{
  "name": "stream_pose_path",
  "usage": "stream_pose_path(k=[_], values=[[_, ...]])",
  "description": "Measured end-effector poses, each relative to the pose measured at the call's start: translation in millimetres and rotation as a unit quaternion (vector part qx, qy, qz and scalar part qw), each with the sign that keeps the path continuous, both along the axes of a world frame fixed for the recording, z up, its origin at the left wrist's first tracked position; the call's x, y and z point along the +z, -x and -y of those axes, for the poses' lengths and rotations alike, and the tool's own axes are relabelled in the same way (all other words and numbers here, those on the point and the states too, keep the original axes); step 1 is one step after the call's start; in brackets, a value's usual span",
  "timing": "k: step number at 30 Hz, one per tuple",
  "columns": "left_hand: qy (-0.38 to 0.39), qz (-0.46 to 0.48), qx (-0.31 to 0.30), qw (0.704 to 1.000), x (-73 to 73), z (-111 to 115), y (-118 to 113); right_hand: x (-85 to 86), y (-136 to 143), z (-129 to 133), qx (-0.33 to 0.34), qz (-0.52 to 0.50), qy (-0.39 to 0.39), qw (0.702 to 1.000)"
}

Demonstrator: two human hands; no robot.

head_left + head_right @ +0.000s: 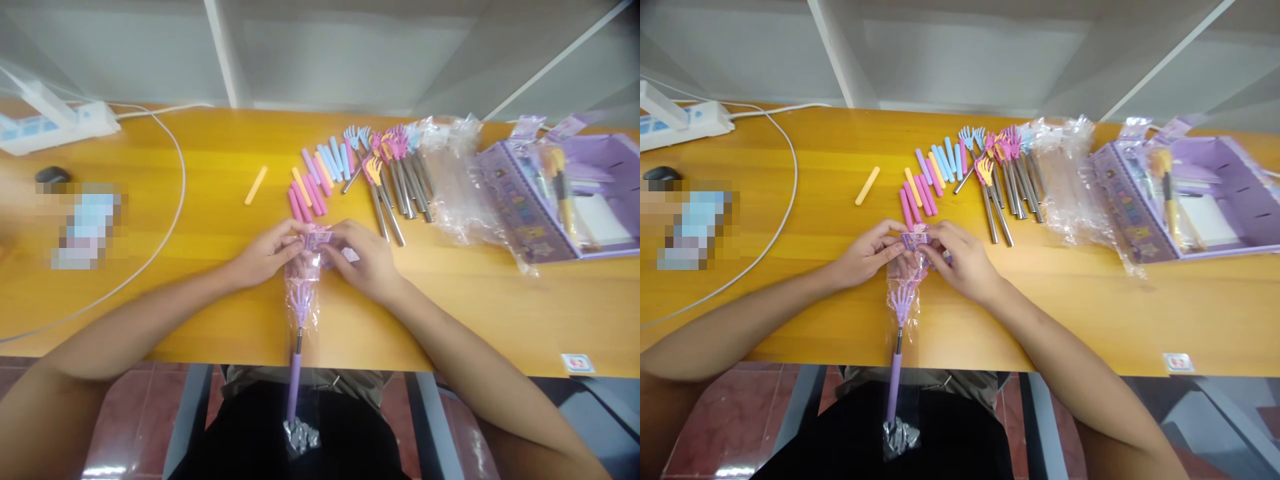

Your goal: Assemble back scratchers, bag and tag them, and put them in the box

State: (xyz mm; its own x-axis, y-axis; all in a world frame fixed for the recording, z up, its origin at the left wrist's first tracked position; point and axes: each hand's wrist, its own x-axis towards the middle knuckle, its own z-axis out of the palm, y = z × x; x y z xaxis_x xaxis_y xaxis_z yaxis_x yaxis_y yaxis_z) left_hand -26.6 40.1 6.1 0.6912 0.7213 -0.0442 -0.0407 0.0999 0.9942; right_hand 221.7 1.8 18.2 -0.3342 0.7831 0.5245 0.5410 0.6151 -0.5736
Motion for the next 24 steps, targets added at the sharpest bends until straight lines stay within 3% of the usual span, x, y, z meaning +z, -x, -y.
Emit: stream_pose_path(k=[17,24], values=[[0.160,0.028,0.004,0.987,-3.8,-8.6,0.9,0.2,1.3,-0.6,0.011,0.018,0.018,1.000],[0.198,0.030,0.011,0.980,-6.7,-10.0,1.8,-3.0,0.3,0.8,0.026,-0.012,0.079,0.996]])
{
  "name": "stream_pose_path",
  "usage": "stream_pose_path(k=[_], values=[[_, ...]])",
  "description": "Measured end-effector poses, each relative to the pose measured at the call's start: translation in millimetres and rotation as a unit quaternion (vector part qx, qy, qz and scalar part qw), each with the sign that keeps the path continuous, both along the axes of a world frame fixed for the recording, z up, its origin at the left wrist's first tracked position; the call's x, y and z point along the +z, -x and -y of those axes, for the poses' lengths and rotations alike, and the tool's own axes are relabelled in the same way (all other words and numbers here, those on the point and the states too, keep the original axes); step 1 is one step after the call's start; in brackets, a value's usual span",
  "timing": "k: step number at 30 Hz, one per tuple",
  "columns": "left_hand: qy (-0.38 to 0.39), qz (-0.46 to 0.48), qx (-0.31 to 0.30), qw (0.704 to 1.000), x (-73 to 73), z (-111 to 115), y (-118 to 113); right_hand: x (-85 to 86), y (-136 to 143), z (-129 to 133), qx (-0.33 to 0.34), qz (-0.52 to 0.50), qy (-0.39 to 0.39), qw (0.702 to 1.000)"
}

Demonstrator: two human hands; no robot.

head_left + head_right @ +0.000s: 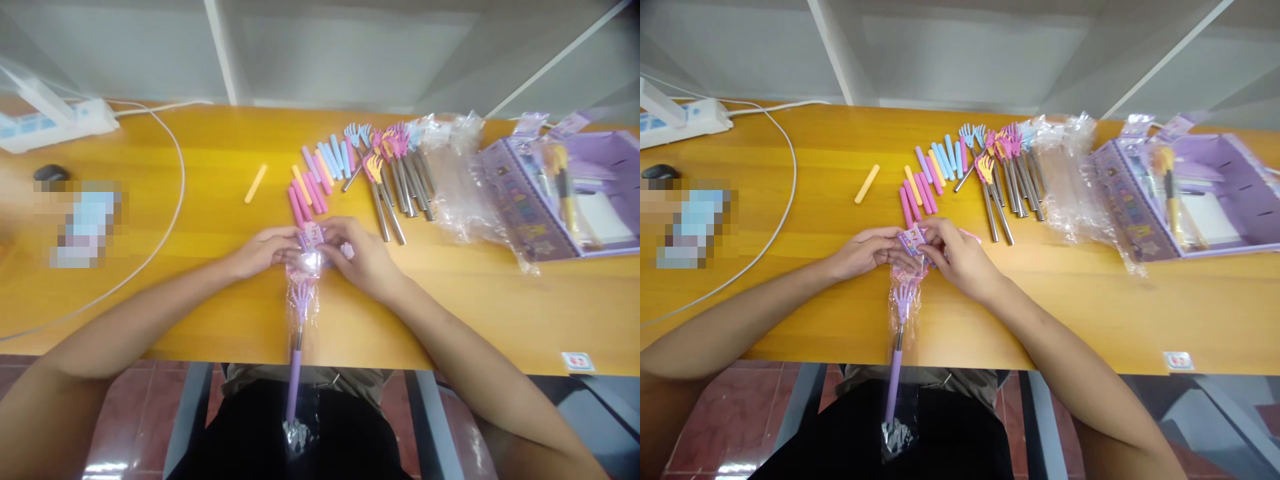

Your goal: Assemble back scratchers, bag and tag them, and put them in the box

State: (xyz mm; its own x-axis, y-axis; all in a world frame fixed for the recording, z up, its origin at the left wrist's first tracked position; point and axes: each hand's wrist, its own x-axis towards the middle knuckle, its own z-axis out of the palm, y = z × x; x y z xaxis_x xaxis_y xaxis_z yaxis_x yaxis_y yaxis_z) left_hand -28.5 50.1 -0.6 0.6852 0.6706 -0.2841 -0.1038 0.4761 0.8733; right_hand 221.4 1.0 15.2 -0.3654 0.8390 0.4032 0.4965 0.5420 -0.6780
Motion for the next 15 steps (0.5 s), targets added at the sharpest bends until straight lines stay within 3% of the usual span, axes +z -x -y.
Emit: stream_pose_path(k=[11,15], values=[[-0.008,-0.013,-0.013,1.000,3.0,-0.3,-0.2,1.7,-0.6,-1.3,0.074,0.050,-0.076,0.993],[-0.003,-0.022,-0.011,1.000,1.6,-0.4,0.0,2.5,-0.5,-0.8,0.050,0.056,-0.093,0.993]])
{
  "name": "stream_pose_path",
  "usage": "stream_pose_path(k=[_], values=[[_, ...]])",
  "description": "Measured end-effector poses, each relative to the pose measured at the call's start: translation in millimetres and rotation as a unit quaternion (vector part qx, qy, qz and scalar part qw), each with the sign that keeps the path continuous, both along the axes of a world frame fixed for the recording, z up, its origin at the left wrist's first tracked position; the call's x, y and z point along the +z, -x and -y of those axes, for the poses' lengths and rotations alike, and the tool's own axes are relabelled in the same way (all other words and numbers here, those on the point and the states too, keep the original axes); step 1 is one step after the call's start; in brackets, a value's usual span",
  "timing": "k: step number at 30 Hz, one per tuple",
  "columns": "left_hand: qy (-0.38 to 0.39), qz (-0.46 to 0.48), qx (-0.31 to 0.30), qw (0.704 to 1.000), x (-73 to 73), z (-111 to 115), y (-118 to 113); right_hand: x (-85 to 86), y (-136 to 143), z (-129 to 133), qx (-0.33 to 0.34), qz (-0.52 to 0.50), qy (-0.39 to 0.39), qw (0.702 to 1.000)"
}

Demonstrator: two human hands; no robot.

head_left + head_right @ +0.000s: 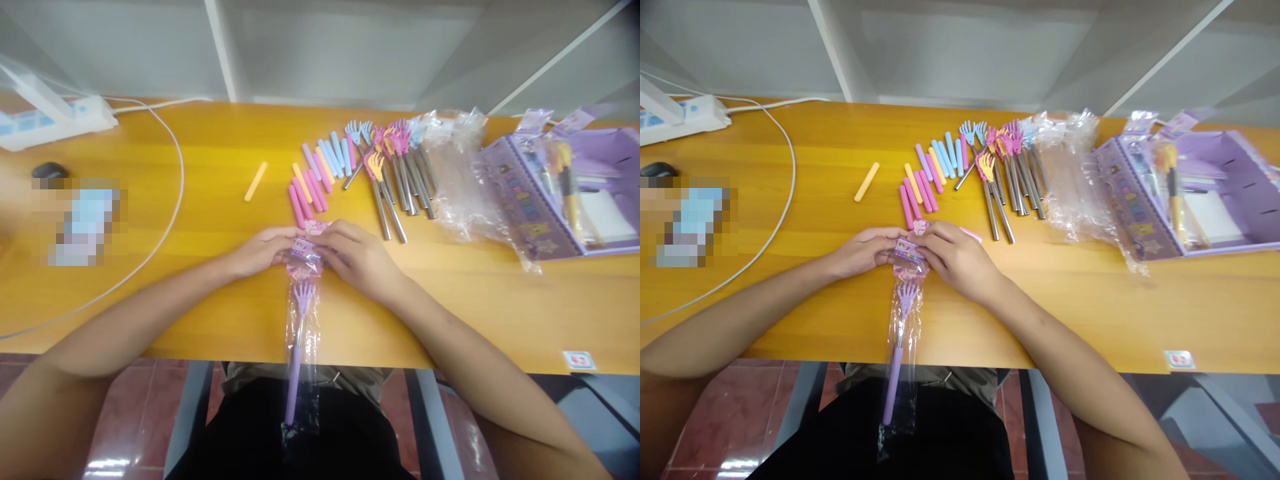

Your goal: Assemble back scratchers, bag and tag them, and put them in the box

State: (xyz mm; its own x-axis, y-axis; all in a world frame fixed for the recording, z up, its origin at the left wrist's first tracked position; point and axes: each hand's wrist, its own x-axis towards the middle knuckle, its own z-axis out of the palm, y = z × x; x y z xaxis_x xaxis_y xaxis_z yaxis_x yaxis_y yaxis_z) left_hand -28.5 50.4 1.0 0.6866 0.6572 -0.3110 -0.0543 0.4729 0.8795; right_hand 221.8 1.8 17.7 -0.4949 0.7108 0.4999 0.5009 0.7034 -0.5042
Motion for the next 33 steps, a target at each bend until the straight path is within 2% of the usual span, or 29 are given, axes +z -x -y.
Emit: stream_pose_path(k=[3,9,14,19,29,33], values=[[0.009,0.005,0.001,1.000,-1.4,-0.8,0.2,-1.0,1.4,-0.5,-0.017,-0.013,-0.009,1.000],[-0.017,-0.021,-0.001,1.000,1.7,-0.7,0.0,-3.3,3.6,0.2,0.045,0.012,-0.023,0.999],[-0.005,-0.007,0.020,1.000,5.3,0.1,-2.3,0.2,2.4,1.7,0.026,0.014,0.011,0.999],[-0.004,-0.010,0.025,1.000,5.8,-0.4,-3.0,1.1,0.8,1.7,0.040,0.009,0.043,0.998],[-0.004,-0.003,0.034,0.999,7.2,0.5,-3.5,3.0,1.8,3.8,0.011,0.036,0.036,0.999],[-0.007,0.003,0.022,1.000,6.7,0.4,-2.2,4.8,1.5,4.1,0.035,0.033,0.046,0.998]])
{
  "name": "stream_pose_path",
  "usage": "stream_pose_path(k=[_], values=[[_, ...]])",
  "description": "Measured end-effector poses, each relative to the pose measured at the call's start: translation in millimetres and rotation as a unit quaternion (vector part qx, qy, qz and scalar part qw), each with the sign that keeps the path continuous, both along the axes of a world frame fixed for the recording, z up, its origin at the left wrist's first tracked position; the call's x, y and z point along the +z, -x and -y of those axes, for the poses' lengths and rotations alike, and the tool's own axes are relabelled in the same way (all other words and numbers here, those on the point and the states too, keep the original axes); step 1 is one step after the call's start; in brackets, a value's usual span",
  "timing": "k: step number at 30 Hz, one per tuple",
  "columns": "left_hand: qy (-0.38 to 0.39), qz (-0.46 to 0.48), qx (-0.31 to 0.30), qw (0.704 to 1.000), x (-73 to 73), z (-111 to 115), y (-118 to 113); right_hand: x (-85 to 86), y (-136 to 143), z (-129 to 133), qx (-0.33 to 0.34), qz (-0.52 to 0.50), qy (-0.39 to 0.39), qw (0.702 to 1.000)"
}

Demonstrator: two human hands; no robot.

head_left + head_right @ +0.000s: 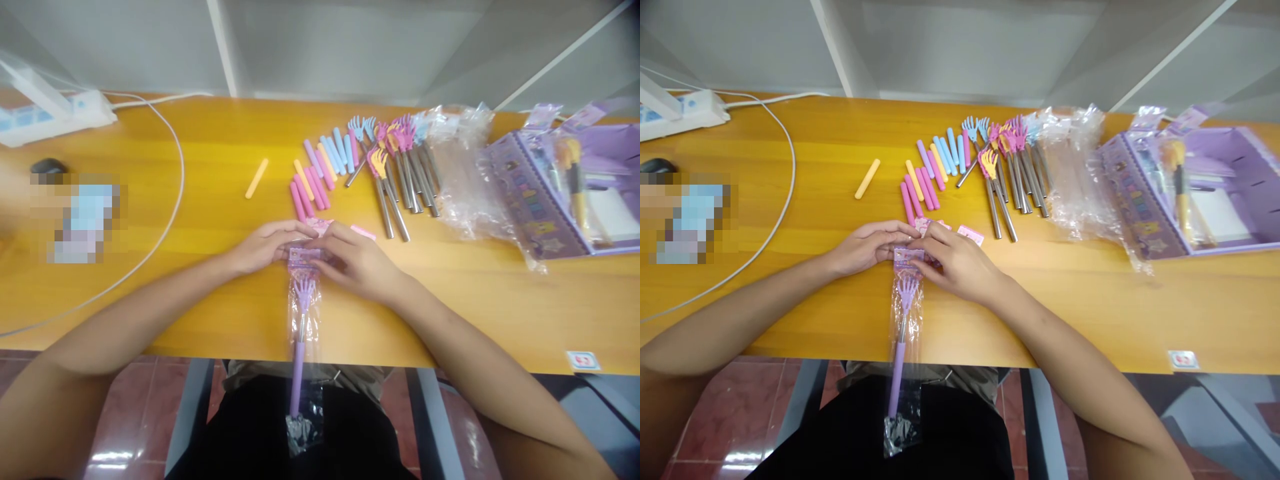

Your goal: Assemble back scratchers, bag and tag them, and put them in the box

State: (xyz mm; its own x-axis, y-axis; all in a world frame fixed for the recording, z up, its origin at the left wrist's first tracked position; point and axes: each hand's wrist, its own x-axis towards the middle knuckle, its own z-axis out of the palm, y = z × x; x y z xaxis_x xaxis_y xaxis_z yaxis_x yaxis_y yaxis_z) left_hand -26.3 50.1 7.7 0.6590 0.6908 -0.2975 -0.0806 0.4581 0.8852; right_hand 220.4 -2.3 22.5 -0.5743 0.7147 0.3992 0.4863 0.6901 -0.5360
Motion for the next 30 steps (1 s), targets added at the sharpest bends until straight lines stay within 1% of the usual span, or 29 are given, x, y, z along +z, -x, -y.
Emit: stream_pose_path(k=[3,6,9,11,13,16,19,24,26,27,30], values=[[-0.001,0.002,0.000,1.000,0.7,0.2,-0.3,-1.8,-0.1,0.8,-0.013,-0.001,0.011,1.000],[-0.002,0.006,-0.001,1.000,3.2,0.8,-2.2,-6.2,0.3,1.8,-0.071,-0.005,0.031,0.997],[-0.011,0.011,0.001,1.000,6.7,2.1,-4.1,-9.3,0.7,1.9,-0.123,-0.020,0.069,0.990],[-0.019,0.020,0.009,1.000,8.1,2.8,-4.2,-9.3,0.7,1.9,-0.132,-0.037,0.109,0.985],[-0.024,0.034,0.013,0.999,8.1,3.3,-3.6,-8.1,0.8,2.4,-0.117,-0.062,0.168,0.977],[-0.034,0.049,0.014,0.998,5.6,3.1,-2.5,-6.5,3.0,4.6,-0.065,-0.111,0.277,0.952],[-0.042,0.067,0.022,0.997,2.6,2.4,-2.7,-7.0,7.4,6.7,-0.032,-0.163,0.357,0.919],[-0.052,0.074,0.030,0.995,0.4,1.4,-4.2,-7.4,10.7,6.4,-0.017,-0.215,0.472,0.855],[-0.054,0.077,0.033,0.995,1.0,1.2,-4.2,-7.0,10.1,5.6,-0.012,-0.222,0.498,0.838],[-0.053,0.081,0.033,0.995,1.5,1.1,-4.0,-7.0,9.8,5.2,-0.011,-0.226,0.499,0.836],[-0.042,0.094,0.029,0.994,2.8,0.6,-3.1,-8.3,9.5,4.3,-0.009,-0.243,0.471,0.848]])
